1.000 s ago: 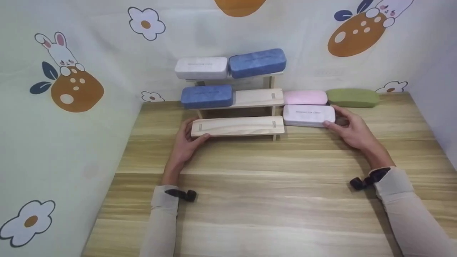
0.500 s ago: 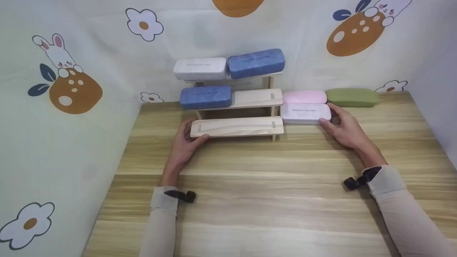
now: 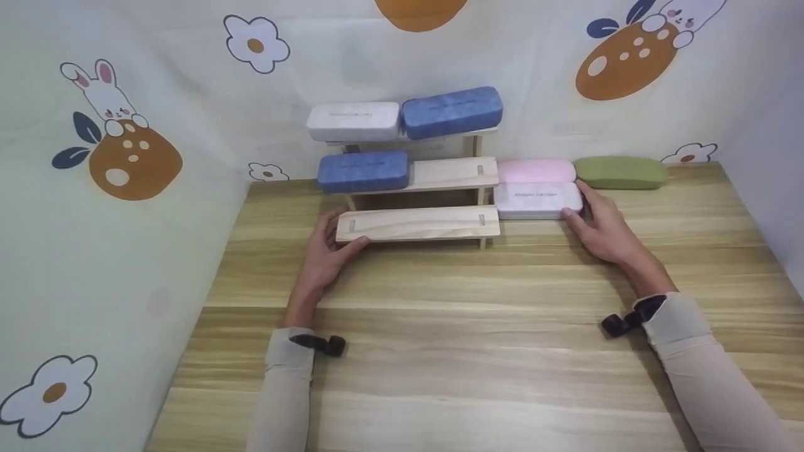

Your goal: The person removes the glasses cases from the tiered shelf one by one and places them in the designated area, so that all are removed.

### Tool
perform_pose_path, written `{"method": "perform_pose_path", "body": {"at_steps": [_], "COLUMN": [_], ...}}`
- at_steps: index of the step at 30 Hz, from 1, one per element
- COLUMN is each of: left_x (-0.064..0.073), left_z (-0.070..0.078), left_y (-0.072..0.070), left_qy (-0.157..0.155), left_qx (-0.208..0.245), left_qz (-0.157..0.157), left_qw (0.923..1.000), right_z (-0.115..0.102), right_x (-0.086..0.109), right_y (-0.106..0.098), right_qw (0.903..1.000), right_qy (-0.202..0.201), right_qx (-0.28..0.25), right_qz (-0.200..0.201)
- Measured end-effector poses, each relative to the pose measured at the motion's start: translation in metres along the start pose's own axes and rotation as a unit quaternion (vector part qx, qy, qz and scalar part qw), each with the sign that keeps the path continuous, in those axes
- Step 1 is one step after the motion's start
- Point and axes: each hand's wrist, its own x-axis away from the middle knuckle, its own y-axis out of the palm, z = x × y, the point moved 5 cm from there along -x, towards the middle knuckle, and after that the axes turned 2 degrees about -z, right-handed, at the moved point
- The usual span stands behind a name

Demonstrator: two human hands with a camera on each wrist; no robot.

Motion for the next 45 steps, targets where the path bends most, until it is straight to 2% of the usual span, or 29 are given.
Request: {"method": "perform_pose_path", "body": {"at_steps": [10,14,20,25,30,38,45], "left_x": [0.000,0.001,0.001,0.002,0.002,0.002,0.001], "left_z": [0.000,0.000,0.000,0.001,0.000,0.000,-0.002], "left_y": [0.001,0.000,0.000,0.000,0.000,0.000,-0.001], "left_qy": [-0.003,-0.007,-0.008,-0.002,-0.003,-0.008,-0.006], "left_qx": [0.005,-0.006,-0.012,-0.008,-0.008,-0.014,-0.023], "left_qz": [-0.005,0.001,0.002,0.002,0.003,0.000,0.004], "left_qw": [1.0000,1.0000,0.9999,1.0000,1.0000,0.9999,0.9997], "right_z": [-0.003,-0.008,-0.024,-0.044,-0.068,-0.112,-0.146], "right_x": [-0.001,-0.001,-0.001,-0.004,-0.007,-0.019,-0.035], "right_y": [-0.002,-0.004,-0.006,0.000,0.012,0.030,0.047], "right_qw": [0.9989,0.9978,0.9952,0.9939,0.9933,0.9857,0.9849], "right_qy": [0.021,0.041,0.035,0.022,-0.013,-0.108,-0.135], "right_qx": [-0.041,-0.040,-0.043,-0.061,-0.071,-0.070,-0.070], "right_qz": [0.009,0.031,0.080,0.089,0.090,0.109,0.083]}}
